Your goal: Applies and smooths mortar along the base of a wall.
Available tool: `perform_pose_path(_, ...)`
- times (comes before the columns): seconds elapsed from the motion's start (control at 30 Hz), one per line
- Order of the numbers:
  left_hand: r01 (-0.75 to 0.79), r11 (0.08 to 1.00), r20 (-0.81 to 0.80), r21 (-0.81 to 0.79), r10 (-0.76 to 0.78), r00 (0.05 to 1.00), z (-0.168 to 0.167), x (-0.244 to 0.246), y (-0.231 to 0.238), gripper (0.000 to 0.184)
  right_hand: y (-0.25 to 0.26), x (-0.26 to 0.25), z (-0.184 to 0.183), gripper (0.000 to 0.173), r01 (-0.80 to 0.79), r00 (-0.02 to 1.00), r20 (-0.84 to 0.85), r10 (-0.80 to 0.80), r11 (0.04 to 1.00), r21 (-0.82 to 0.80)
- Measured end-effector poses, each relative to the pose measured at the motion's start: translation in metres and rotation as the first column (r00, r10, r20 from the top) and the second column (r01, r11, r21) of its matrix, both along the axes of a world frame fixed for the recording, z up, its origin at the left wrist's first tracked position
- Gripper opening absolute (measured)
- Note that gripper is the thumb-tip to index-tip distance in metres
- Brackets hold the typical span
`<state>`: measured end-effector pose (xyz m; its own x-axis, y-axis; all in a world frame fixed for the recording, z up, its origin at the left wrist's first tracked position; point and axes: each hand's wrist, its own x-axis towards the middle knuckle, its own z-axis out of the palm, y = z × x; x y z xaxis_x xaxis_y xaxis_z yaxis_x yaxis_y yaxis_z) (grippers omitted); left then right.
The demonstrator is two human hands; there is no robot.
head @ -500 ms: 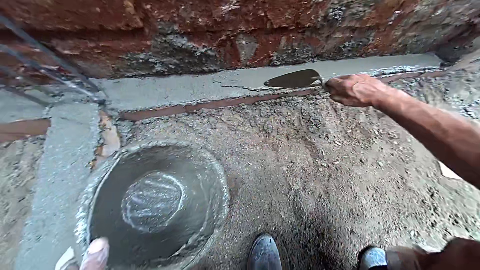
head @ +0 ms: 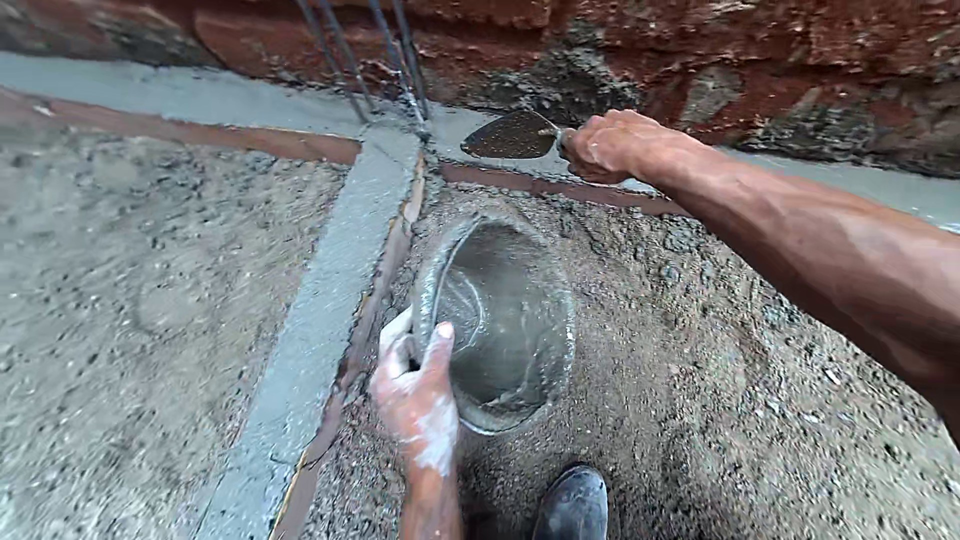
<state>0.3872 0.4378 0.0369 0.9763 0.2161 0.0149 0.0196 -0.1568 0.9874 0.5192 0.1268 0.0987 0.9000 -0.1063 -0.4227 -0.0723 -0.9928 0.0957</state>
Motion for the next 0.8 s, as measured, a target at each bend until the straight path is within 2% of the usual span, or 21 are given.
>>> perform_pose_path(0.1,0.014,1.0,0.017,-0.011,-0.014,1.0,-0.002,-0.001,-0.002,0.008,0.037,0.03,0.006,0.027,-0.067,0.997,-0.043,0.064,0.996,-0.06)
perform_pose_path(0.23,0.011,0.999,0.022,-0.036,-0.011,1.0,-0.003,-0.001,-0.002,0.007,0.058,0.051,0.005,0.025,-0.084,0.993,-0.094,0.077,0.994,-0.064)
perform_pose_path(0.43,0.006,0.999,0.013,-0.048,-0.006,1.0,-0.005,0.0,0.002,0.006,0.047,0.055,-0.006,0.026,-0.044,0.997,-0.069,0.038,0.996,-0.081)
perform_pose_path(0.53,0.014,0.997,0.031,-0.07,-0.012,0.999,-0.006,0.002,0.001,0.003,0.054,0.055,0.0,0.026,-0.012,0.994,-0.109,0.003,0.997,-0.08)
perform_pose_path(0.7,0.012,0.997,0.021,-0.079,-0.01,1.0,-0.006,0.005,0.004,0.005,0.07,0.054,0.013,0.02,-0.058,0.99,-0.132,0.041,0.991,-0.123)
perform_pose_path(0.8,0.011,0.997,0.021,-0.076,-0.01,1.0,-0.007,0.003,0.006,0.005,0.06,0.047,0.012,0.021,-0.076,0.986,-0.162,0.047,0.981,-0.176)
